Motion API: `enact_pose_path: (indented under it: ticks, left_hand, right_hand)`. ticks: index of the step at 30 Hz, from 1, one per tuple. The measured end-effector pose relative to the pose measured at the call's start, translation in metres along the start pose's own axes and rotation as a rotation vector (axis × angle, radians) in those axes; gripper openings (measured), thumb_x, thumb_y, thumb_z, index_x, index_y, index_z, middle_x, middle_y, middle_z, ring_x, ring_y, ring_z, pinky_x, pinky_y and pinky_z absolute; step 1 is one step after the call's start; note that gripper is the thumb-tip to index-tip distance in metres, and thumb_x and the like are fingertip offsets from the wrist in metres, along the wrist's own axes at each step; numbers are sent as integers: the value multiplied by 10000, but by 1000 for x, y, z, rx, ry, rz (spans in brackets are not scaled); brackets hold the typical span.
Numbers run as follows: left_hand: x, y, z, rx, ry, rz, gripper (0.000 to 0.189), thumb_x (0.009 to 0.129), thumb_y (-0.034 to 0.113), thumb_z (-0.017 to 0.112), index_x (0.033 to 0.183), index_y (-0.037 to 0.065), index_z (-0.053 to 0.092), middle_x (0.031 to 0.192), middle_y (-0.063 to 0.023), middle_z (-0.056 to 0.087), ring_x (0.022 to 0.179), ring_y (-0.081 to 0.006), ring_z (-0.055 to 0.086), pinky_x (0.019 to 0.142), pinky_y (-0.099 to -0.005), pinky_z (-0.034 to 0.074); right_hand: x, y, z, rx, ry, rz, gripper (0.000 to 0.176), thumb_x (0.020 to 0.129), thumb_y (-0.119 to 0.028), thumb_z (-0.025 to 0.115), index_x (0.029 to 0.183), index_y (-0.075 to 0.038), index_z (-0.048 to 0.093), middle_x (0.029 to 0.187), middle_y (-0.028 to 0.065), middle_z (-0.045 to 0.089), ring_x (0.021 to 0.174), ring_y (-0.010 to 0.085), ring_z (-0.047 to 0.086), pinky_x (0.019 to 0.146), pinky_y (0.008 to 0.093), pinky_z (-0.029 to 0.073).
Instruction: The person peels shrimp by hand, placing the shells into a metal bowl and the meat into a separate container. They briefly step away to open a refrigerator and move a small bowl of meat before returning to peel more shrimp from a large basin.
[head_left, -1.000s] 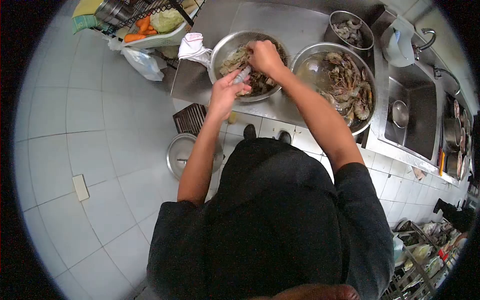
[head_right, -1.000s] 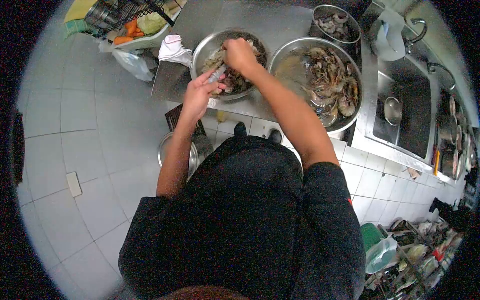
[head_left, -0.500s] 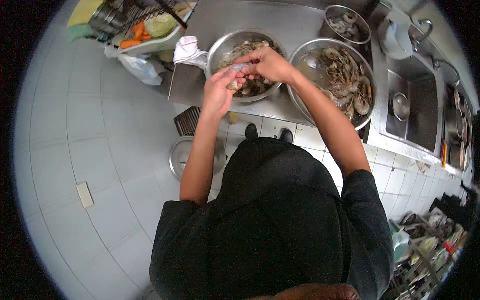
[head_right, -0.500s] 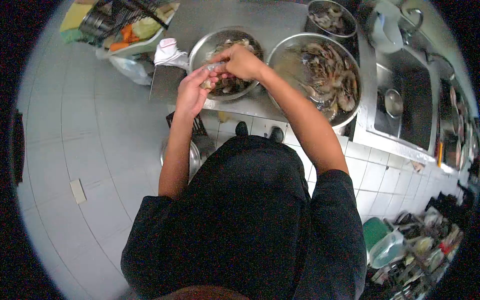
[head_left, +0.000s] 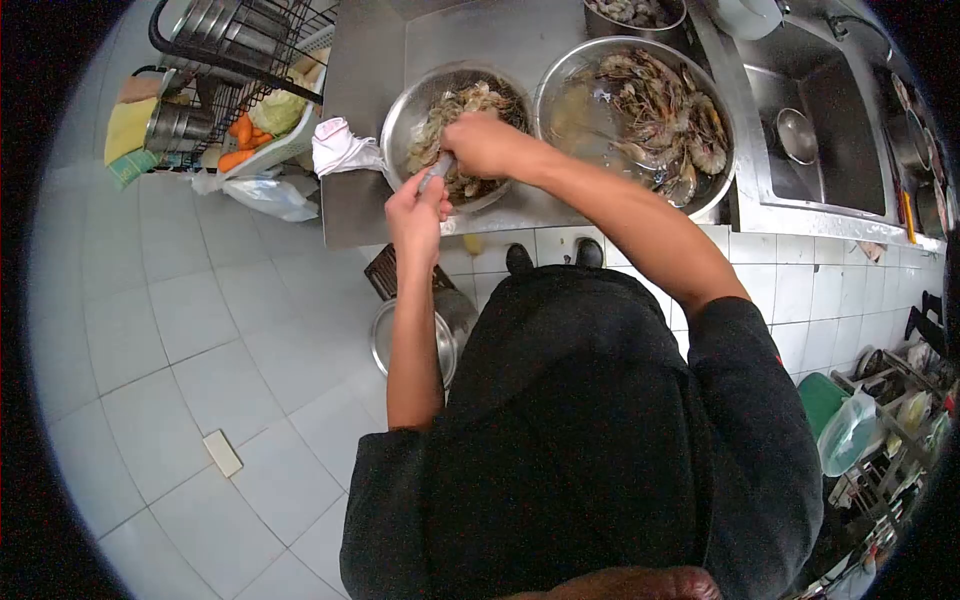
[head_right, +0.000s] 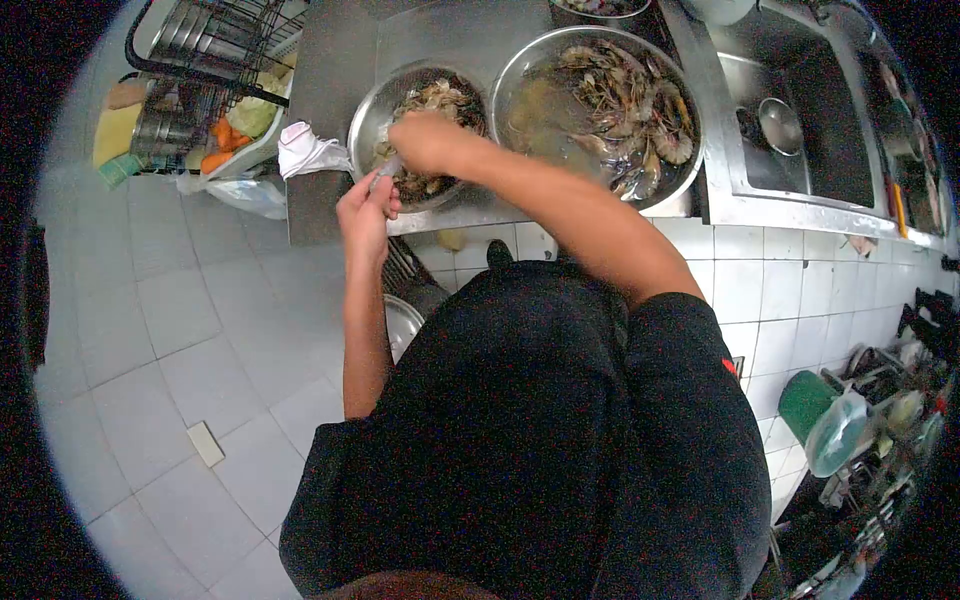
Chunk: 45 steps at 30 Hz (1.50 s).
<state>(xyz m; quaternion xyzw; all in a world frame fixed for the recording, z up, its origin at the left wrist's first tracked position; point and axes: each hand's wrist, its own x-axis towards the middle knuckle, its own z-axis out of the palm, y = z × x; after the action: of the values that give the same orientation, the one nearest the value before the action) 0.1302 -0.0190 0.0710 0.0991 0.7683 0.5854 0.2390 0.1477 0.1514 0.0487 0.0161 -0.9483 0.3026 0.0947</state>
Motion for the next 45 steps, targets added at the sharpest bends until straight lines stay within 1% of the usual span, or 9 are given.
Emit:
enact_pose_path:
  ticks: [5,10,15,18,29,38,43,44,45]
  left_hand:
    - [-17,13,-26,-44,173,64,283,923,102,590,1166,-42,597,750,-9,576,620,-63,513,523,-200,399]
    - [-10,25,-6,-68,133,204,286,902,59,614,1168,-42,583,803,-14,586,658,-74,544,569,-208,444]
    - [3,50,60,159,-45,309,315,872,79,637,1172,-6,593,890,-54,626,755,-123,591,677,-261,482]
    - [34,35,113,573,-66,780,315,839,114,630,1137,14,604,997,-134,623,925,-286,599,819,-375,469]
    - [73,-49,234,1336,-419,910,228,755,143,667,912,-22,685,1126,-204,510,1139,-376,431,917,-493,394]
    - [107,82,251,1061,-521,620,308,764,293,700,874,5,698,833,-201,682,818,-364,659,736,-430,505]
    - [172,154,292,949,-144,1076,463,721,484,753,837,37,721,827,-174,692,822,-333,674,758,-429,519]
    - [167,167,295,985,-85,909,586,747,407,749,1207,70,613,1136,-232,632,1065,-323,618,923,-403,468]
    - [116,194,287,997,-203,839,606,745,383,751,1168,-25,603,1103,-256,632,1022,-348,629,865,-397,491]
  right_hand:
    - [16,30,-1,-49,182,119,156,732,-76,620,839,-1,705,873,223,672,816,402,667,721,461,545]
    - [-2,28,16,-351,324,61,247,806,-123,570,1031,-121,673,1136,111,630,1189,362,496,983,584,333]
    - [-73,39,-27,-234,117,326,290,724,-90,616,1007,-109,681,865,138,671,981,302,595,813,439,427]
    - [-148,53,-28,-301,140,475,218,670,-79,617,872,-89,697,740,147,650,886,312,602,778,437,428]
    - [-255,70,-5,-314,521,652,254,638,-59,640,891,-56,664,840,98,620,885,299,540,798,414,416]
    - [-253,66,-5,-290,744,623,185,705,-46,626,885,-39,670,883,102,612,883,303,537,752,404,421]
    - [-255,66,-4,-313,722,645,180,693,-35,616,868,-40,657,869,108,603,875,309,535,734,405,418]
    - [-255,66,-2,-315,707,658,179,691,-31,613,864,-41,654,867,110,602,873,310,535,731,405,418]
    - [-255,70,4,-309,780,625,184,683,-14,604,859,-47,647,858,101,594,880,312,528,729,405,414]
